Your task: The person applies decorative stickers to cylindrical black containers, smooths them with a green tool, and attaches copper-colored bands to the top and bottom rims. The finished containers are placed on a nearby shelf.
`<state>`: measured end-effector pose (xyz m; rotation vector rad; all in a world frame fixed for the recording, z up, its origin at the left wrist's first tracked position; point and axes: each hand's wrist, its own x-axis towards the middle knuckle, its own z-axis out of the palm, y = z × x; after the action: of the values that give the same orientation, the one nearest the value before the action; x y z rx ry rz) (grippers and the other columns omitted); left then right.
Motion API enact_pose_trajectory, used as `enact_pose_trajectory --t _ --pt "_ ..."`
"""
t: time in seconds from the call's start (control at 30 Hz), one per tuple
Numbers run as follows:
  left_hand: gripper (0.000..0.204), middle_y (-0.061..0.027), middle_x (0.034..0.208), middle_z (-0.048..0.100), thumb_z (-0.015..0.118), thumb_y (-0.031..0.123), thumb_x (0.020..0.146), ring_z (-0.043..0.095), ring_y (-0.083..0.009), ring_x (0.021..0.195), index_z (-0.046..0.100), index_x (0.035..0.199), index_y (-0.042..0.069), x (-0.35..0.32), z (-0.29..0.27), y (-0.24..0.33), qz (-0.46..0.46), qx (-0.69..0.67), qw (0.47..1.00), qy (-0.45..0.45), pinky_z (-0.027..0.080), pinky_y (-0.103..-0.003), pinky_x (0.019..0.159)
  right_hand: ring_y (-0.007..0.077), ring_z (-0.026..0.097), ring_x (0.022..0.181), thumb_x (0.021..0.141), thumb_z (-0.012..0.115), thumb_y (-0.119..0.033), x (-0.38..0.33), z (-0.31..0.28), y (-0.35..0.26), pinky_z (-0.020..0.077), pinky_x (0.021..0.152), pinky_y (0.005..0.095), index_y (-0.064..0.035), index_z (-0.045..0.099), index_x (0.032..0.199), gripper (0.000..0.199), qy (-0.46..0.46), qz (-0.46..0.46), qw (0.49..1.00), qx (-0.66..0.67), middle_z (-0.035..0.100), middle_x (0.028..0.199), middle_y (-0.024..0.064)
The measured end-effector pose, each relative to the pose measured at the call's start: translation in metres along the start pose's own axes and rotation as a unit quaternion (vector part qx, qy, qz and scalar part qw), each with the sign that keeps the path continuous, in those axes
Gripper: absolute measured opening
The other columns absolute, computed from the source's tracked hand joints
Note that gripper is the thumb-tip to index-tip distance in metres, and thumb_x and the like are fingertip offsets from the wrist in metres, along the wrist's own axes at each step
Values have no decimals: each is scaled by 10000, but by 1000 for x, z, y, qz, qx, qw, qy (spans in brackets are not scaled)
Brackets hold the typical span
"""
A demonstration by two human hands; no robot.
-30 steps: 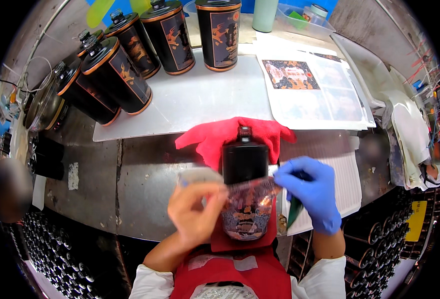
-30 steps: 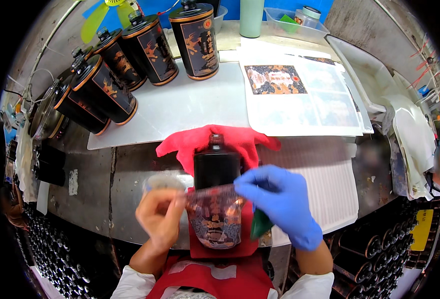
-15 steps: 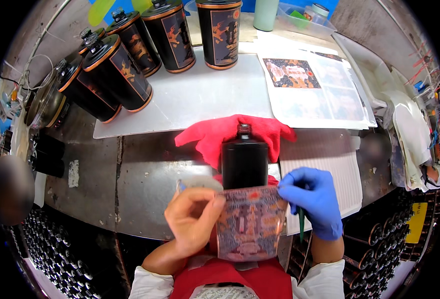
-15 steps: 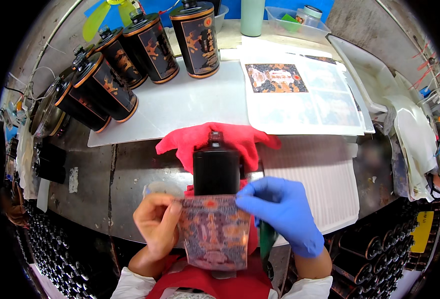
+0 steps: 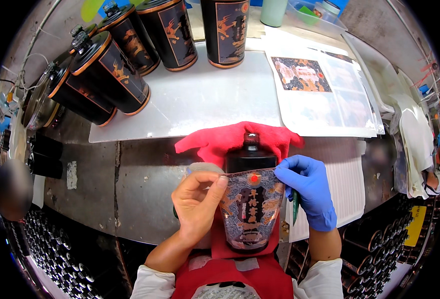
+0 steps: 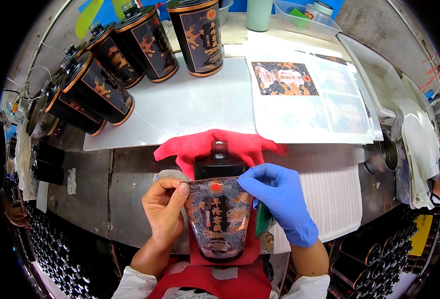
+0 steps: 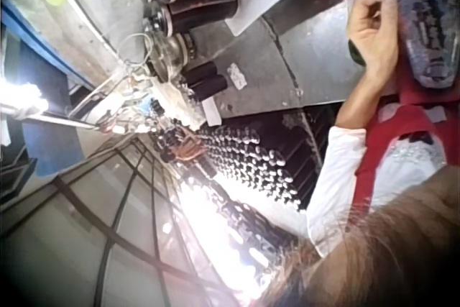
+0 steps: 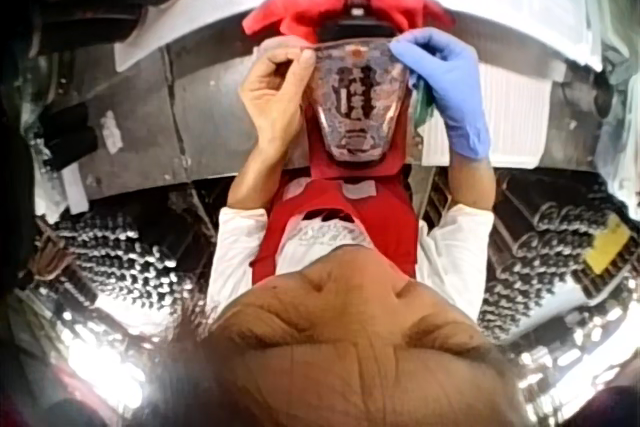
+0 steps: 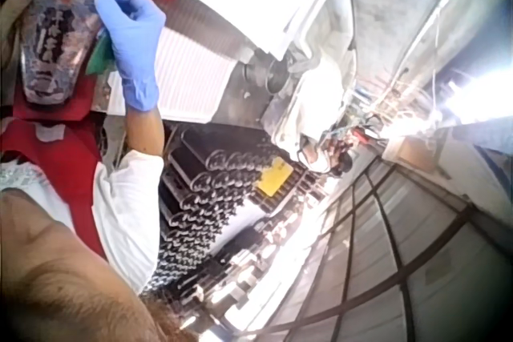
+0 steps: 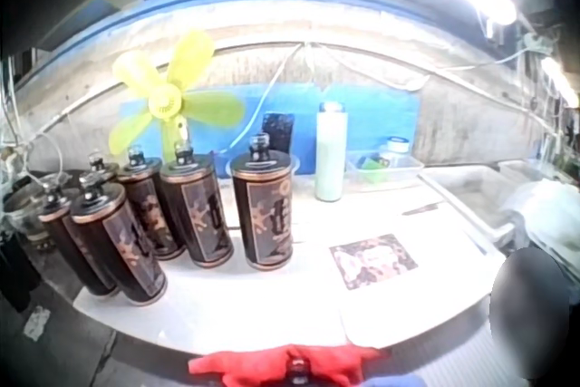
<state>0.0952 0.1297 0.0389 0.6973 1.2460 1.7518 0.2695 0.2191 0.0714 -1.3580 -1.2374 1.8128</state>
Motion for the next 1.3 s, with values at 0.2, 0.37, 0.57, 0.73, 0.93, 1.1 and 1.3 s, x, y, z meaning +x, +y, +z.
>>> enact_pose_trajectory --t 0.2,0.37,0.57,0.73,0.93,1.1,1.3 --pt "45 -49 781 616 608 23 849 577 -78 615 589 875 -9 7 -4 -8 11 22 1000 -13 480 -210 503 38 528 569 776 696 -120 5 0 2 426 499 176 0 660 838 139 8 5 1000 8 627 724 21" --pt "48 -40 771 617 609 33 852 579 -77 649 594 861 -11 11 -4 -9 -11 38 999 -22 470 -209 519 36 524 564 783 691 -125 6 0 6 426 495 176 -1 648 844 144 7 0 1000 11 619 726 15" --pt "100 -55 825 618 607 70 862 581 -93 702 594 876 -28 -4 -28 -8 -96 2 991 -96 476 -231 581 51 531 539 820 646 -131 -6 -8 21 434 470 186 2 611 928 175 -43 0 997 69 607 727 29" --pt "113 -50 837 604 637 63 842 569 -89 693 584 856 -36 -42 -36 -3 -124 37 979 -156 471 -217 592 52 528 530 796 676 -138 -45 -9 48 427 465 179 -4 607 879 172 -60 66 996 -13 597 692 19" --pt "88 0 733 590 646 50 834 527 -44 681 599 785 -6 -66 -52 -7 -167 33 972 -161 425 -183 586 53 527 536 792 672 -103 -73 -12 72 427 479 174 -21 608 839 114 -60 102 990 74 594 687 18" --pt "86 1 743 593 646 52 836 515 -46 685 602 799 -12 -72 -46 -7 -157 49 975 -153 419 -192 607 48 530 552 769 699 -106 -83 -5 78 428 482 178 -28 608 813 128 -40 87 995 14 587 670 11" --pt "80 6 757 595 644 48 836 512 -44 694 602 799 -10 -76 -51 -11 -156 46 974 -155 417 -193 610 51 532 550 767 705 -121 -85 -4 79 428 474 179 -31 600 779 139 -46 80 995 36 584 660 8"
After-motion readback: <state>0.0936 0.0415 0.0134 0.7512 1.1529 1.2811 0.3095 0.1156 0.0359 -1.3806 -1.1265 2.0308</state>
